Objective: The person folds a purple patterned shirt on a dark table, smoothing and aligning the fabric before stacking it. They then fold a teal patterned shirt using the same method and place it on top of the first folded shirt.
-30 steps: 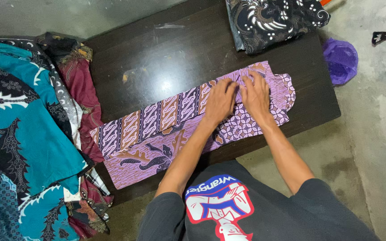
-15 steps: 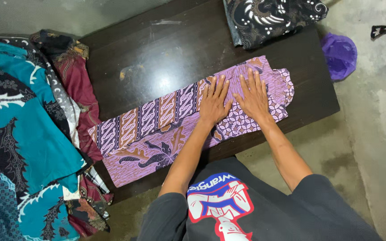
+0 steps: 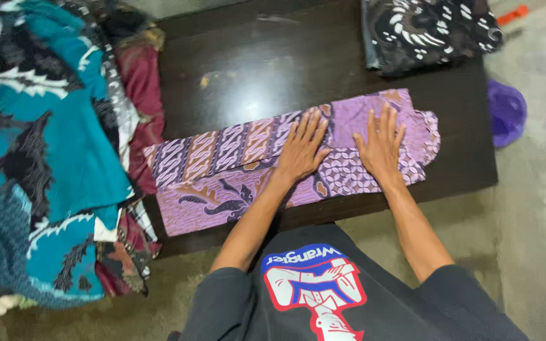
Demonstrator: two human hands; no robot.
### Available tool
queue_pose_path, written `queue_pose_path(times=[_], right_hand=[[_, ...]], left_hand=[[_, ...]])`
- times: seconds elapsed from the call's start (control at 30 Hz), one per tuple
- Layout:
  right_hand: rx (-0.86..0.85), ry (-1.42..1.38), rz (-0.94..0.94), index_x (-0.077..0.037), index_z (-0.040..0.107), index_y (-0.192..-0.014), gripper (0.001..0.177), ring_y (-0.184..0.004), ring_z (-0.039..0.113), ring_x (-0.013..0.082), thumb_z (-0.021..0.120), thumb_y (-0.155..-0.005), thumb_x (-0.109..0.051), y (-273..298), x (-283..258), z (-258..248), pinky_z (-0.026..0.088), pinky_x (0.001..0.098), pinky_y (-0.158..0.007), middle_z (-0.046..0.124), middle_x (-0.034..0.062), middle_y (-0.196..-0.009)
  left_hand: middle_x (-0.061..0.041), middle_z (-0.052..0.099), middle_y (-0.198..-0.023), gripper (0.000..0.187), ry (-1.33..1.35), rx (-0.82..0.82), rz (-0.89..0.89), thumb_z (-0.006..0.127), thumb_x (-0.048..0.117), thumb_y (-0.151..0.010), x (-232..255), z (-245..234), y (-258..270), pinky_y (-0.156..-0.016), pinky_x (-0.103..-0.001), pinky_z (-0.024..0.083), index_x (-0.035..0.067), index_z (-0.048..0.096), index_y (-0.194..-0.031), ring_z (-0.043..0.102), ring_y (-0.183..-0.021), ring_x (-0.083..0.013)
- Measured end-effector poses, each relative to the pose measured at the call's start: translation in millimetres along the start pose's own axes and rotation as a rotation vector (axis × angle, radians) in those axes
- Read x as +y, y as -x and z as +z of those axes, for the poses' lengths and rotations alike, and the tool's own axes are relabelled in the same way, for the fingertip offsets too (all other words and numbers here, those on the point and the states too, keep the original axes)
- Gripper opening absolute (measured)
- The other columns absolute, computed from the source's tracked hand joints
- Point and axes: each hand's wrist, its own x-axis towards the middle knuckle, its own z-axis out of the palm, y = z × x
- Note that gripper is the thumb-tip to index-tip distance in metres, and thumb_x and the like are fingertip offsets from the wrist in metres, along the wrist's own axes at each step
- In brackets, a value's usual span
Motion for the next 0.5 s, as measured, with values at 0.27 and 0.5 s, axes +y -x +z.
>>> queue_pose_path(times=[0.27,0.5], right_hand=[[-0.096,-0.151,-0.24,-0.006,0.036,-0.16,0.074,-0.158,0.012,0.0457,0.059,-0.101,-0.043,-6.7,-146.6,42.6,0.01,0.068,-0.122,0.013,0.0254,-0.171],[-0.167,-0.116,-0.236,-0.01,0.032,-0.163,0.076,-0.157,0.008,0.0435,0.055,-0.102,-0.049,-12.5,-169.2,53.1,0.009,0.065,-0.122,0.01,0.0214,-0.172]], left_hand=[[-0.019,0.022,-0.17,0.078,-0.102,0.005,-0.318,0.057,0.054,-0.099,-76.6,-73.9,101.4,-0.123,-0.058,0.019,0.005,0.037,-0.157,0.017,-0.157,-0.0401],[-0.022,0.023,-0.168,0.078,-0.174,0.118,-0.539,0.058,0.051,-0.098,-141.1,-130.1,187.7,-0.125,-0.057,0.016,0.005,0.038,-0.159,0.02,-0.155,-0.0408]])
